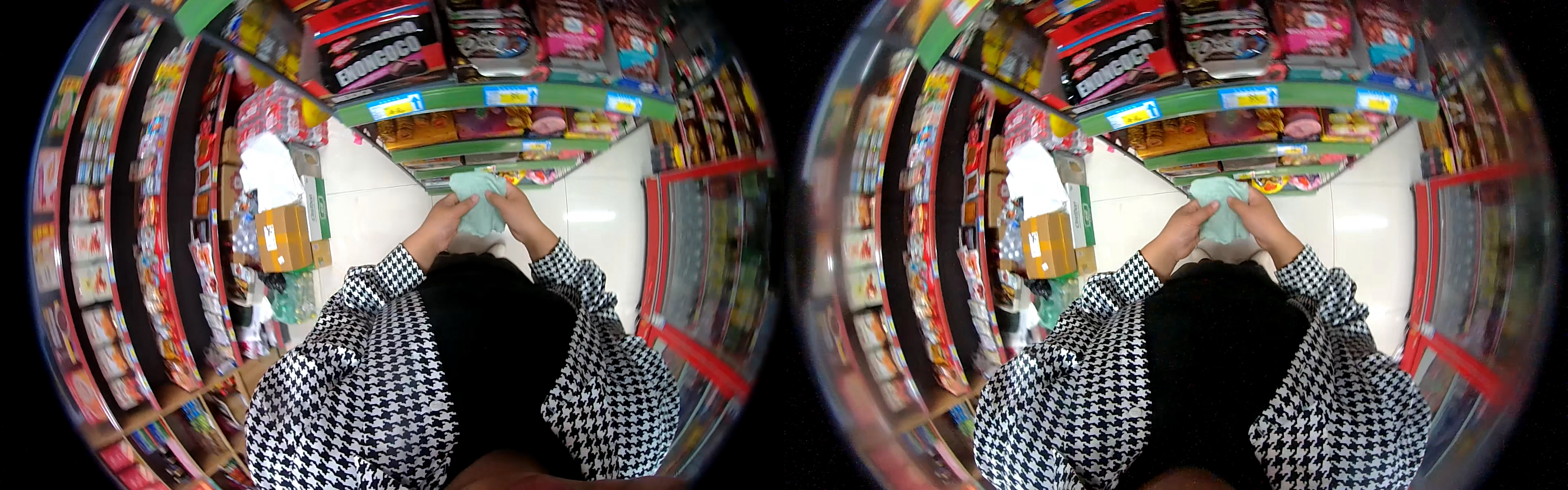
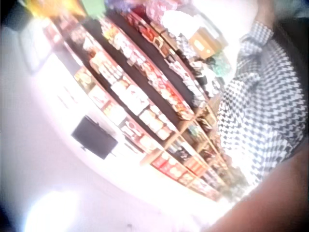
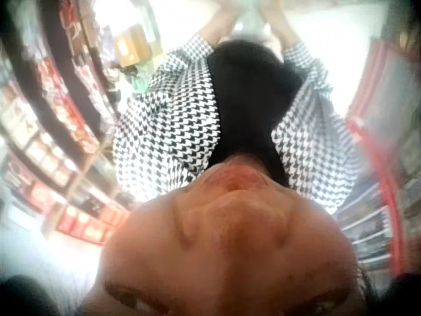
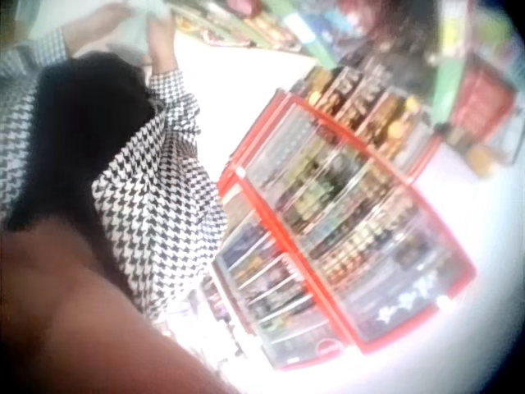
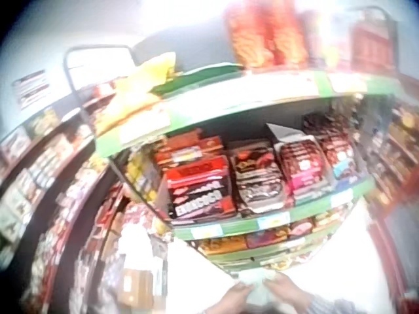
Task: The person wipes the front edge of a retail shelf with a light green cloth. They repeatedly pick up packaged snack items, wipe them individually, and place them back on the shelf. The person handles multiple snack packages, including orange and red bags, and a dark brown package, cleaning them one by one.
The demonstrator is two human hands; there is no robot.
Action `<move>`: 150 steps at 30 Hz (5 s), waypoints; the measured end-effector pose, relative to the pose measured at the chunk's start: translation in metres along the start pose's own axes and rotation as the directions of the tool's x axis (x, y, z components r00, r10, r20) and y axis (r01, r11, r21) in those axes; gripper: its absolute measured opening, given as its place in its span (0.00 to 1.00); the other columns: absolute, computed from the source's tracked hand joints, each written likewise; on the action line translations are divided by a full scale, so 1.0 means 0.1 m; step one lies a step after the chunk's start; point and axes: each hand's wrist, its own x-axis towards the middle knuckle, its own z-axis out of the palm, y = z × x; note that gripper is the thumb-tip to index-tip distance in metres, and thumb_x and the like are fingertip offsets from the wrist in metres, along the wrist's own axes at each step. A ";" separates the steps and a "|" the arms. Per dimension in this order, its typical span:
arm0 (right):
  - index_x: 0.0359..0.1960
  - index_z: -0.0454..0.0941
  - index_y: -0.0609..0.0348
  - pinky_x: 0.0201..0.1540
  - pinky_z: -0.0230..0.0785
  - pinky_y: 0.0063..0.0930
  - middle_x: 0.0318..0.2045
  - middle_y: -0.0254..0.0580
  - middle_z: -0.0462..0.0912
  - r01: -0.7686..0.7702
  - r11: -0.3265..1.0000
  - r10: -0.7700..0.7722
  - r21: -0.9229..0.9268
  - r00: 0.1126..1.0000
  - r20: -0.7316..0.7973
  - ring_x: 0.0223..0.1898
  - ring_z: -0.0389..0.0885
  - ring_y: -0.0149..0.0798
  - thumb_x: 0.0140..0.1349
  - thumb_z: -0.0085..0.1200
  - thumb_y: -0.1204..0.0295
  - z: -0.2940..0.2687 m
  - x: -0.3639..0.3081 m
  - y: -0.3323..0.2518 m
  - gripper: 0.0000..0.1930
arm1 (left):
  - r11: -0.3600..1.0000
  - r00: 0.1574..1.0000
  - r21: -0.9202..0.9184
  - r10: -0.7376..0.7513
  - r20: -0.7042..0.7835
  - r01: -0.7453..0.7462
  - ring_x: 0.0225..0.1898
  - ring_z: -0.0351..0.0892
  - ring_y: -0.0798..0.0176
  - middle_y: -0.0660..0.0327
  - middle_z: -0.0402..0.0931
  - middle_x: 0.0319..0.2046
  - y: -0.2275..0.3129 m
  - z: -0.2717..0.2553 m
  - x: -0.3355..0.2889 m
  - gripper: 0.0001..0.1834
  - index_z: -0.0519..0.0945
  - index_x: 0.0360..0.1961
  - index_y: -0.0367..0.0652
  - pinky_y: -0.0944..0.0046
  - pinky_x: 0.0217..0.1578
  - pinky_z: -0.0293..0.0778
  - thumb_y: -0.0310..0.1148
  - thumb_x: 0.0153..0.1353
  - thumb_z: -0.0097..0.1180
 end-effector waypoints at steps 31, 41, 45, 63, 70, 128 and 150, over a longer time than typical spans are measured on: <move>0.60 0.66 0.62 0.58 0.68 0.36 0.55 0.42 0.76 -0.235 0.962 0.272 -0.136 0.844 0.462 0.55 0.75 0.38 0.67 0.50 0.74 2.79 0.26 0.45 0.20 | 0.915 0.810 -0.121 0.271 -0.520 -0.384 0.40 0.78 0.62 0.56 0.77 0.41 0.45 -2.07 -2.07 0.16 0.75 0.47 0.34 0.62 0.40 0.74 0.35 0.64 0.51; 0.59 0.67 0.62 0.56 0.72 0.37 0.52 0.43 0.77 -0.430 0.785 0.613 -0.445 0.439 0.657 0.53 0.77 0.39 0.67 0.50 0.74 4.93 0.52 1.50 0.19 | 0.736 0.456 -0.139 0.249 -0.854 -0.662 0.44 0.78 0.62 0.55 0.76 0.45 -0.04 -3.25 -3.84 0.18 0.70 0.54 0.34 0.62 0.42 0.76 0.33 0.67 0.51; 0.59 0.67 0.61 0.56 0.72 0.40 0.50 0.43 0.78 -0.498 0.704 0.682 -0.507 0.274 0.678 0.52 0.78 0.41 0.66 0.50 0.73 5.63 0.67 1.97 0.20 | 0.588 0.337 -0.202 0.128 -0.933 -0.783 0.39 0.77 0.65 0.59 0.76 0.43 -0.46 -3.41 -4.28 0.17 0.72 0.53 0.41 0.64 0.41 0.75 0.36 0.66 0.54; 0.55 0.71 0.58 0.55 0.72 0.39 0.47 0.40 0.80 -0.314 0.582 0.767 -0.750 -0.094 0.635 0.51 0.79 0.43 0.65 0.53 0.69 9.42 1.11 4.10 0.18 | 0.217 -0.276 0.215 -0.308 -0.910 -0.952 0.47 0.75 0.59 0.59 0.75 0.45 -0.73 -5.06 -6.63 0.15 0.73 0.53 0.43 0.57 0.49 0.72 0.35 0.68 0.49; 0.51 0.75 0.58 0.50 0.73 0.34 0.45 0.37 0.81 -0.335 0.603 0.738 -0.724 -0.112 0.666 0.48 0.79 0.37 0.65 0.53 0.72 10.32 0.52 4.31 0.13 | 0.128 -0.218 0.183 -0.363 -0.906 -0.975 0.45 0.77 0.60 0.61 0.76 0.43 -0.86 -5.22 -6.91 0.16 0.73 0.53 0.42 0.57 0.48 0.73 0.37 0.69 0.48; 0.52 0.72 0.61 0.48 0.73 0.32 0.45 0.39 0.81 -0.329 0.827 0.559 -0.456 0.386 0.734 0.45 0.80 0.36 0.66 0.51 0.73 12.75 -0.81 5.64 0.14 | 0.724 -0.474 0.129 0.564 -0.677 0.678 0.61 0.66 0.42 0.41 0.67 0.59 -0.31 -9.90 -12.55 0.30 0.62 0.66 0.38 0.51 0.60 0.66 0.33 0.63 0.50; 0.54 0.71 0.62 0.45 0.75 0.31 0.45 0.40 0.80 -0.327 0.841 0.536 -0.432 0.389 0.749 0.44 0.80 0.35 0.67 0.50 0.74 13.74 -1.71 6.39 0.14 | 0.513 -0.260 0.338 0.777 -0.573 0.789 0.44 0.78 0.49 0.51 0.78 0.43 -0.35 -9.83 -12.87 0.10 0.80 0.40 0.38 0.52 0.44 0.75 0.32 0.59 0.55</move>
